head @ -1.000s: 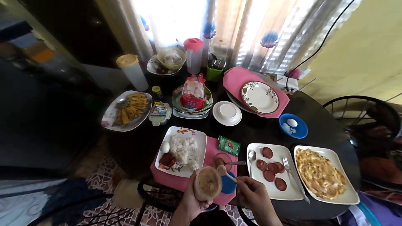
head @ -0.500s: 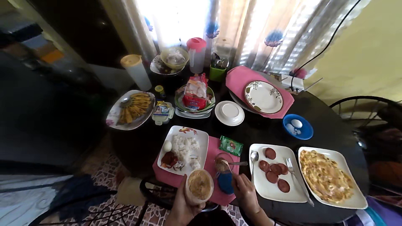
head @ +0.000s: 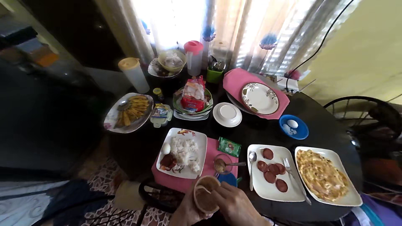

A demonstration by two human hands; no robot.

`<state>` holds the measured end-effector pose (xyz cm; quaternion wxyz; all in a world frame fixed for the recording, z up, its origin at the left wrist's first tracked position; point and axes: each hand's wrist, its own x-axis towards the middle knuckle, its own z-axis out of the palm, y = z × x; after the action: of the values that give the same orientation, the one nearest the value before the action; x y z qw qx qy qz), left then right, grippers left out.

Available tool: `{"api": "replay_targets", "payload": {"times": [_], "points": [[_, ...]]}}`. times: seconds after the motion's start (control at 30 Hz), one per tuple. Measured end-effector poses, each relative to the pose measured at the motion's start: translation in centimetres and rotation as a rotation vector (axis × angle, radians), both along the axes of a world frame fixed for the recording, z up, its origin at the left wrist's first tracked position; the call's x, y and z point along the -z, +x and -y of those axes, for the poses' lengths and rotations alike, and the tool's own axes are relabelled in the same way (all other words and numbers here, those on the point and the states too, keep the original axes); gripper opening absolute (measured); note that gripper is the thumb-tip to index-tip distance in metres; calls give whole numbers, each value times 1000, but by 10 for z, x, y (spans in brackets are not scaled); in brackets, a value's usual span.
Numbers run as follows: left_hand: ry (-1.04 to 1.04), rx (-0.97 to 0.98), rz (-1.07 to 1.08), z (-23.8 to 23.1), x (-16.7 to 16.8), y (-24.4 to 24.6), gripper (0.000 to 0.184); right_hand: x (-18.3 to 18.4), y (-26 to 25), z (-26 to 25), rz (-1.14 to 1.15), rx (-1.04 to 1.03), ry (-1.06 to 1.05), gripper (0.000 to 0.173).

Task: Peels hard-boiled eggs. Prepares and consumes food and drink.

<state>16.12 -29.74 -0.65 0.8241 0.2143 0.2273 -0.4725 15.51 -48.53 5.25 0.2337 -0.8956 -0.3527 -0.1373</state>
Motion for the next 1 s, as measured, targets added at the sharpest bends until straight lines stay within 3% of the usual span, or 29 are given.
{"api": "replay_targets", "payload": {"times": [0.1,0.23,0.33,0.4,0.5,0.6,0.73,0.87,1.0], "points": [[-19,0,10,-4,0,0,71,3,-4,-2,-1,-49,-61,13],[-20,-2,-4,-8,2,0,72,-1,-9,-5,-13,35,-61,13],[-29,-11,-2,-10,3,0,73,-15,-13,-1,-227,127,80,28],[4,-47,-9,-14,3,-3,74,-19,-14,12,-398,234,223,25],[99,-147,5,-27,-10,-10,69,10,-11,33,-571,422,173,25],[9,-218,77,-41,-4,-17,64,52,-7,36,-842,530,-160,54],[34,-248,39,-46,-8,-22,65,115,-8,30,-797,633,-310,72],[124,-246,0,-44,-13,-27,69,132,-16,34,-670,670,-161,74],[32,-220,69,-46,-9,-31,68,75,-31,43,-795,572,262,77]]}}
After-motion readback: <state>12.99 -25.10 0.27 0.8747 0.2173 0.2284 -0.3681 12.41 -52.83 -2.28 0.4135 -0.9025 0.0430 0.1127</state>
